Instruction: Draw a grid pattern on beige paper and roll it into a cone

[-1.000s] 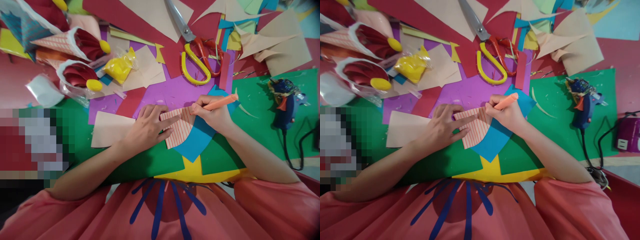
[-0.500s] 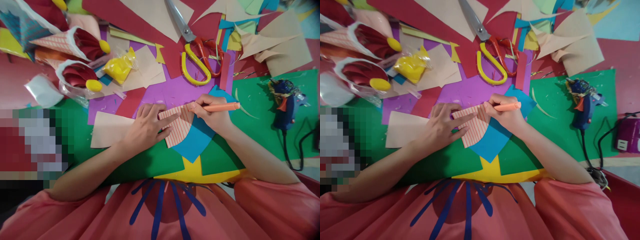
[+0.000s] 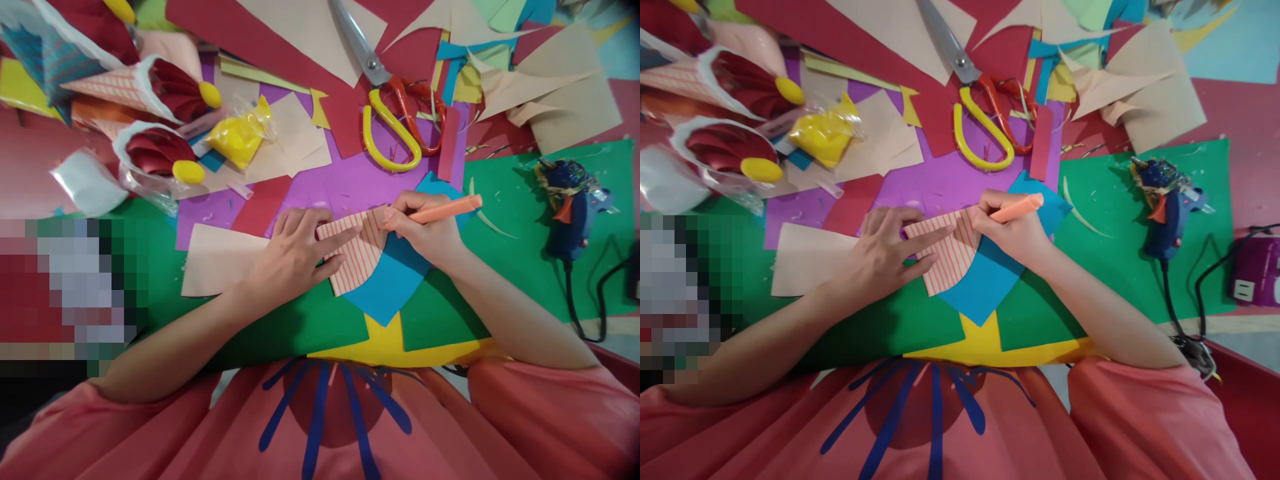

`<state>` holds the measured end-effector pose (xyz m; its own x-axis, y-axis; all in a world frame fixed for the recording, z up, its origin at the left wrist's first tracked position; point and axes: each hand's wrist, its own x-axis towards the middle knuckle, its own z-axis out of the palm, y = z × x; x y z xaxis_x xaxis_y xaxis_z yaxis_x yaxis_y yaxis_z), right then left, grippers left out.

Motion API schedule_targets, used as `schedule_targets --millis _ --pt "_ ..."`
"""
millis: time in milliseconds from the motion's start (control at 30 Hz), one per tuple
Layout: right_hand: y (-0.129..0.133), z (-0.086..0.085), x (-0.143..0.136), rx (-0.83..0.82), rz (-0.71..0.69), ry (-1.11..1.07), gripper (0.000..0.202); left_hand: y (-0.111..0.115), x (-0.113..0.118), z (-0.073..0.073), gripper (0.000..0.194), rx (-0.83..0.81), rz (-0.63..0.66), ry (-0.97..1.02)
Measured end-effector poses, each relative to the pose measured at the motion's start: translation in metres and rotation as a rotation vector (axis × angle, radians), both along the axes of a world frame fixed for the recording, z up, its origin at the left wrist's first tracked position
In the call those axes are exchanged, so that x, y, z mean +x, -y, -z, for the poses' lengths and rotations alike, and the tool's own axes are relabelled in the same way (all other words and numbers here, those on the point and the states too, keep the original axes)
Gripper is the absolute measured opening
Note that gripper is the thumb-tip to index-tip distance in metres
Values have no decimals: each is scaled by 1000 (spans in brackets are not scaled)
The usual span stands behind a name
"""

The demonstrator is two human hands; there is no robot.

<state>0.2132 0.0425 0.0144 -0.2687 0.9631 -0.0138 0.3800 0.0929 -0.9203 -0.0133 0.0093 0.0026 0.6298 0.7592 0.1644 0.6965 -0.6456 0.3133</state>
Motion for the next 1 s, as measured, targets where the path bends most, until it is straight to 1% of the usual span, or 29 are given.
schedule_targets --millis 167,267,533,733,933,1000 --pt "1 3 0 67 -7 38 30 0 0 0 35 17 10 9" --pt "1 5 1 80 -19 52 30 0 0 0 36 14 9 12" --pt "0 0 -1 33 -104 59 30 0 0 3 36 5 -2 23" --pt "0 1 -1 15 -53 33 26 0 -1 2 36 8 4 26" --pt "1 -1 -1 35 -150 47 28 0 -1 3 36 20 6 21" --pt "1 -1 -1 35 -151 45 28 0 -1 3 36 14 0 18"
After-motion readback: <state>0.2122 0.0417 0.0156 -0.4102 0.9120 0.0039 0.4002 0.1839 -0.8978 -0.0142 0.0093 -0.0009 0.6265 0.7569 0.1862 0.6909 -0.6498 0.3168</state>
